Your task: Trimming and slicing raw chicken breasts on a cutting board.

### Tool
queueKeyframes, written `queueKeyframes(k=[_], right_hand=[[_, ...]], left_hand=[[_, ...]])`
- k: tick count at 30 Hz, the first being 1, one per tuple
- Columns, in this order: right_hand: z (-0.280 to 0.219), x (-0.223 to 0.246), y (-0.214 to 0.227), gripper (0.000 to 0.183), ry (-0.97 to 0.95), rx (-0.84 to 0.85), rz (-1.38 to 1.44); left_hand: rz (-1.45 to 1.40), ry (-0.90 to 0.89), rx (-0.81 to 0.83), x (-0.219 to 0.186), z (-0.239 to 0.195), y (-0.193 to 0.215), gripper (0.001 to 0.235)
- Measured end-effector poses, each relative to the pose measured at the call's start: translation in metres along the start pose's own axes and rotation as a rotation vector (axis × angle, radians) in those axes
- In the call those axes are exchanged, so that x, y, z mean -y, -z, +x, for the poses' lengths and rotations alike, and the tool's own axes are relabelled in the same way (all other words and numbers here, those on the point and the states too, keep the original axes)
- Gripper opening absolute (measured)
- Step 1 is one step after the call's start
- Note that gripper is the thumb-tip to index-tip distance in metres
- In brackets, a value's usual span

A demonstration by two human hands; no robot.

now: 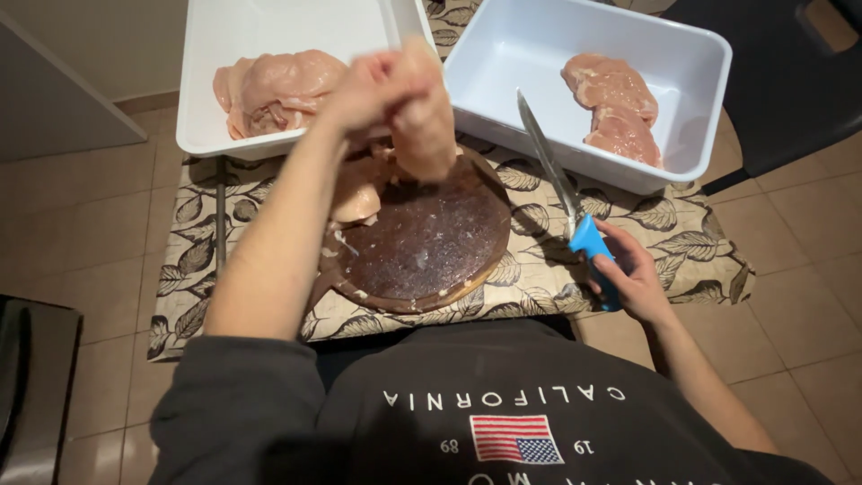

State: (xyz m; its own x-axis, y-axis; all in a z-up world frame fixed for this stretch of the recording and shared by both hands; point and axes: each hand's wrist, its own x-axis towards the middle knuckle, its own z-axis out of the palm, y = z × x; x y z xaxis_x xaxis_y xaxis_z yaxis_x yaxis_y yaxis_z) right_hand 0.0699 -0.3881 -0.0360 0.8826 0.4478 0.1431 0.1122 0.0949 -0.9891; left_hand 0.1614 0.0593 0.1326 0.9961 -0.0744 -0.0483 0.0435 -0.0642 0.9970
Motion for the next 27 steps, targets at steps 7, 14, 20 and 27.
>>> queueKeyframes(k=[7, 14, 20, 27], right_hand=[[0.0, 0.005, -0.001, 0.059, -0.021, -0.013, -0.026], [-0.002, 0.004, -0.001, 0.058, -0.049, -0.02, -0.044], [0.0, 0.012, -0.008, 0.058, -0.049, -0.021, -0.129], [0.0, 0.015, -0.009, 0.055, -0.04, -0.024, -0.227]], left_hand=[[0.019, -0.184, -0.383, -0.031, 0.013, 0.072, 0.037], [0.076, 0.286, -0.782, 0.024, -0.033, 0.167, 0.011], [1.062, 0.132, -0.86, 0.052, -0.018, 0.192, 0.02], [1.211, -0.412, -0.58, -0.003, -0.009, 0.119, 0.013]])
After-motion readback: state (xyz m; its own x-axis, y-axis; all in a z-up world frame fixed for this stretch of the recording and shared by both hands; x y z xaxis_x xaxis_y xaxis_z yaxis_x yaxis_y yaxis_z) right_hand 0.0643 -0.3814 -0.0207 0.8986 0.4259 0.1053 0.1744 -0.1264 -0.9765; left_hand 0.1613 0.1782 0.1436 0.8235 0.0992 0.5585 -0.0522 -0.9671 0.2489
